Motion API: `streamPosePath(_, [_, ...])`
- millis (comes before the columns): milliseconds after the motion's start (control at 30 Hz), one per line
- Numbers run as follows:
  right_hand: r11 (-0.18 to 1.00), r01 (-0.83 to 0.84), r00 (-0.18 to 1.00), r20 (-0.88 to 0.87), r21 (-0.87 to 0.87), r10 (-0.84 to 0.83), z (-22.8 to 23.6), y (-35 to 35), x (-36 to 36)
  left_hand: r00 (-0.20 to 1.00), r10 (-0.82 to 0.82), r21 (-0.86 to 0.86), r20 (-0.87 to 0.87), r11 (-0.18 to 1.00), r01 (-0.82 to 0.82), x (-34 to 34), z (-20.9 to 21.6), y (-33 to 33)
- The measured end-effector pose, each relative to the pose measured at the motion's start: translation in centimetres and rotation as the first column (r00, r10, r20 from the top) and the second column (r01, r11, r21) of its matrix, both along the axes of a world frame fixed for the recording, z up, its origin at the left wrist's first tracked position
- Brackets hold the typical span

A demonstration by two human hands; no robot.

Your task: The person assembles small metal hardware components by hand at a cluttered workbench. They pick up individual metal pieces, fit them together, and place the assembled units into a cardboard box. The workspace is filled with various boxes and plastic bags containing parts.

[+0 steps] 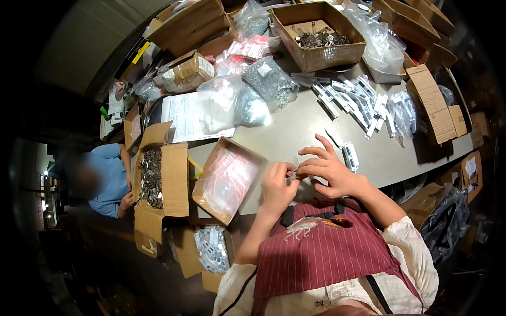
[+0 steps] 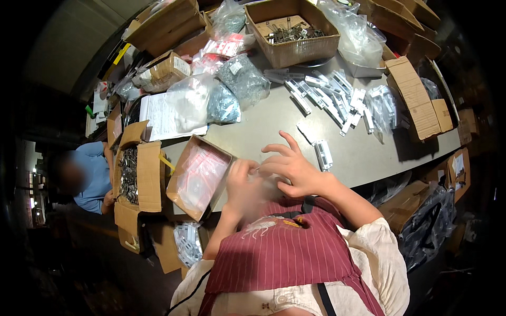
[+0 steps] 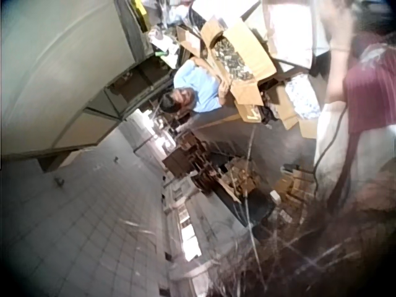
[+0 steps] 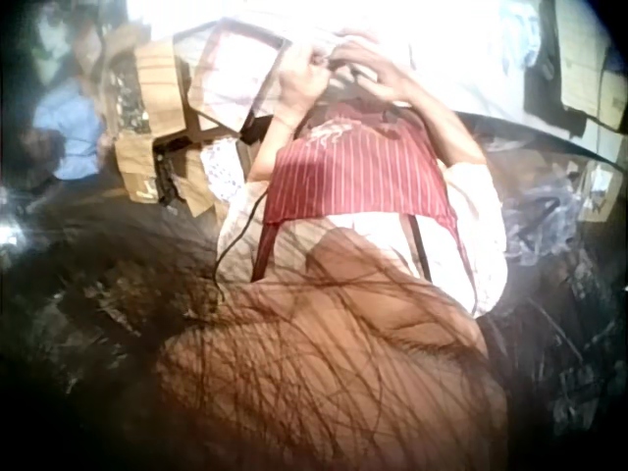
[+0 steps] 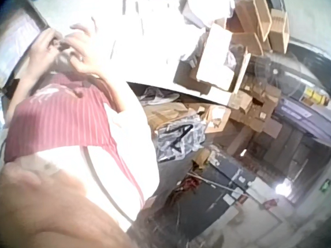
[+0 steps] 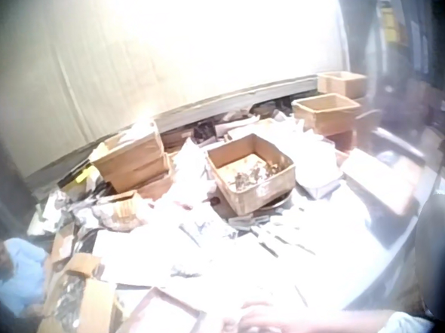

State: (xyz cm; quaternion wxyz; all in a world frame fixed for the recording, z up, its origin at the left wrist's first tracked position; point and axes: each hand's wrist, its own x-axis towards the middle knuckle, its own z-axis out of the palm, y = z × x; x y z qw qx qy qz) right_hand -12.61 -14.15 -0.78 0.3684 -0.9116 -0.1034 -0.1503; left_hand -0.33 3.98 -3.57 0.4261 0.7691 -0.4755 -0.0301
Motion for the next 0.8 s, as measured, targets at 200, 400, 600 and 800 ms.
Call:
streamPosePath(200, [0.991,-0.012,0.975,-0.22,-0.131,-0.017,-0.4,-1.3,1.0,0.962,0.127,0.002,0.244,0.991,-0.131,0.6,-0.3,-2.4])
streamPosePath(400, [0.995,-0.013,0.963,-0.268,0.096,0.039,-3.6,-5.8,6.9,0.98,0.043,0.102,-0.193,0.995,-0.024,2.1,-5.9,-3.4])
streamPosePath(600, [0.923,0.315,0.949,0.038,-0.221,-0.314,-11.0,-9.6,17.7,0.944,0.042,0.232,-0.328,0.972,0.038,2.4,-3.9,-4.0])
streamPosePath(800, [0.883,0.287,0.957,0.064,-0.372,-0.284,-13.3,-6.5,17.1,0.91,0.045,0.125,-0.412,0.992,0.007,2.4,-8.7,-2.5])
